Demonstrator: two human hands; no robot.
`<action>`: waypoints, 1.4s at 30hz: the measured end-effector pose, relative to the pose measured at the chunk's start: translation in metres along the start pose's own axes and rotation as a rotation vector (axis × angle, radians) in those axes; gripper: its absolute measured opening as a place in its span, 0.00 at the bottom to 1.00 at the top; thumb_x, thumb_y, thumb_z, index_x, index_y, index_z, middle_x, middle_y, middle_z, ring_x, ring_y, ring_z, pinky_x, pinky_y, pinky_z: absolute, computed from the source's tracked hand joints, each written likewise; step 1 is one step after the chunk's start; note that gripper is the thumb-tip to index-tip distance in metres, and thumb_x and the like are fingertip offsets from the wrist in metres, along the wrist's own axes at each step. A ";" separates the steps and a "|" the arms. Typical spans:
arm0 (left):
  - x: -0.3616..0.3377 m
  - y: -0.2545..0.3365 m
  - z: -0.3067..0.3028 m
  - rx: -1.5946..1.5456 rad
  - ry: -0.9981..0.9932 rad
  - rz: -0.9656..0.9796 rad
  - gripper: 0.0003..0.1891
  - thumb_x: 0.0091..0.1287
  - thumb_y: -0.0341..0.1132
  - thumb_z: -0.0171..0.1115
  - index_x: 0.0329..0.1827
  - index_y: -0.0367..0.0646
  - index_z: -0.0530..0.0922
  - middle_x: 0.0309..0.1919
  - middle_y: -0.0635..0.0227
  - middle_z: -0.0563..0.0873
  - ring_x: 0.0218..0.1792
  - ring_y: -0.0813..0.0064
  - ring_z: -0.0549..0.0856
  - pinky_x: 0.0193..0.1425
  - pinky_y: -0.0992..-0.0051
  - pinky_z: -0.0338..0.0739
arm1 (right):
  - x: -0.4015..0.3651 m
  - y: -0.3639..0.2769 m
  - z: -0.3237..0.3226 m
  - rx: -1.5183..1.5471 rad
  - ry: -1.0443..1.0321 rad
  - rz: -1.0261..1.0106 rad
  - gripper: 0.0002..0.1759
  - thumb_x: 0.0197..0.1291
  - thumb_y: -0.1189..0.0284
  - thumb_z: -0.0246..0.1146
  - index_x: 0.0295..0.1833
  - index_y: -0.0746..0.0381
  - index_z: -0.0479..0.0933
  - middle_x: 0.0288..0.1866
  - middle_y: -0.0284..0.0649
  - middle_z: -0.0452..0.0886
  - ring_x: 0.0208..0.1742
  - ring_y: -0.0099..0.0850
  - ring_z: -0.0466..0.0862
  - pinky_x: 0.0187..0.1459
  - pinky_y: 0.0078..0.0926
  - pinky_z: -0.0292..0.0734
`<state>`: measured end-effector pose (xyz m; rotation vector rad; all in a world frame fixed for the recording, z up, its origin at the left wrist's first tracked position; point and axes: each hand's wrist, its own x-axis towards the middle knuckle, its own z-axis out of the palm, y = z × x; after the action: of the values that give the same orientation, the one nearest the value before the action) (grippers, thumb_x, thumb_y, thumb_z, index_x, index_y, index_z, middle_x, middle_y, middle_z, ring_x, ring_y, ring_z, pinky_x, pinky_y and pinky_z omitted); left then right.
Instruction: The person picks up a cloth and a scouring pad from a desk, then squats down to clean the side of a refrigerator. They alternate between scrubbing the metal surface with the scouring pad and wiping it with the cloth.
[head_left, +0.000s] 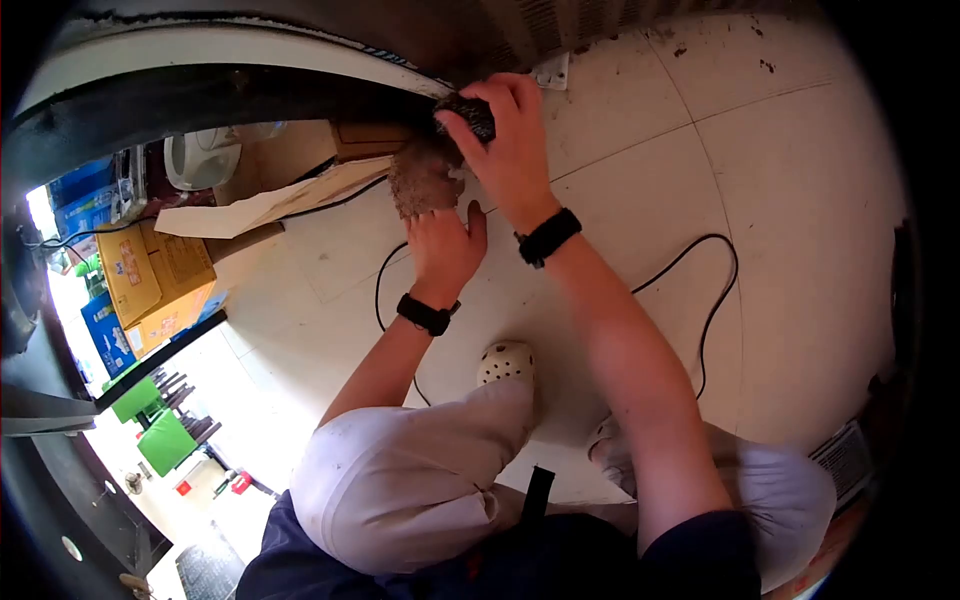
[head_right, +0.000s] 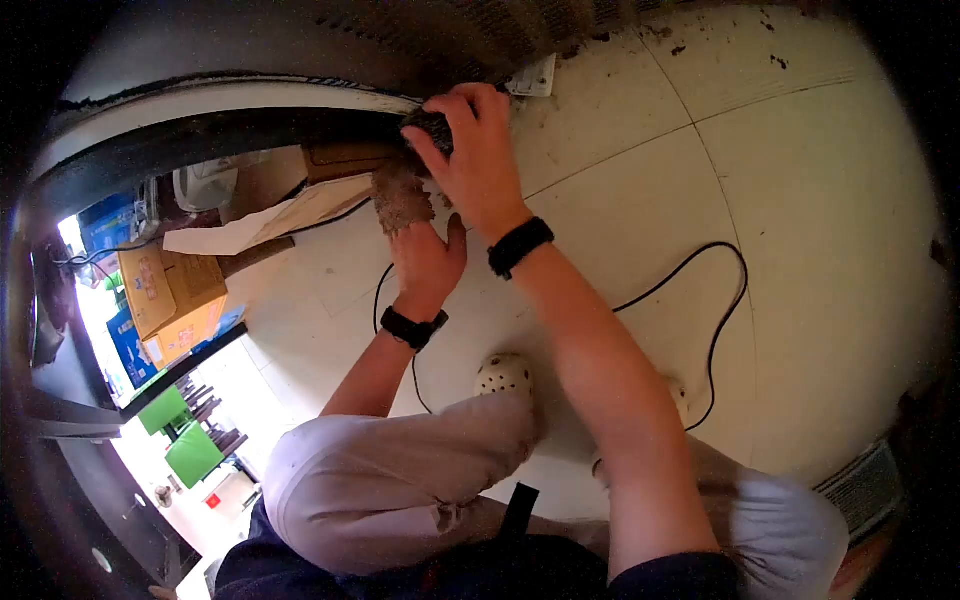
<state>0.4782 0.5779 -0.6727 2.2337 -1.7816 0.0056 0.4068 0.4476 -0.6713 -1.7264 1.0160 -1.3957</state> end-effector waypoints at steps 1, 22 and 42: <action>-0.001 -0.003 0.004 -0.003 0.003 -0.011 0.24 0.63 0.34 0.67 0.57 0.26 0.74 0.50 0.39 0.82 0.51 0.38 0.79 0.58 0.49 0.71 | -0.001 -0.003 0.001 0.017 0.038 0.025 0.17 0.53 0.69 0.77 0.45 0.61 0.80 0.49 0.43 0.75 0.50 0.43 0.77 0.51 0.38 0.76; 0.001 -0.001 0.010 -0.040 -0.164 -0.109 0.40 0.61 0.34 0.70 0.74 0.27 0.61 0.71 0.34 0.67 0.73 0.34 0.63 0.78 0.44 0.52 | 0.001 0.004 0.023 -0.011 0.038 0.002 0.07 0.55 0.75 0.73 0.38 0.58 0.81 0.40 0.40 0.78 0.44 0.45 0.76 0.45 0.40 0.76; 0.003 0.006 0.015 -0.158 -0.098 -0.164 0.27 0.61 0.31 0.68 0.61 0.25 0.71 0.52 0.37 0.80 0.54 0.33 0.77 0.61 0.46 0.70 | 0.023 0.004 0.008 -0.120 0.052 -0.154 0.08 0.56 0.72 0.73 0.35 0.55 0.78 0.39 0.36 0.79 0.44 0.44 0.76 0.44 0.40 0.77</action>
<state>0.4705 0.5705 -0.6851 2.2913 -1.5791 -0.2728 0.4171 0.4260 -0.6663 -1.8990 1.0320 -1.5093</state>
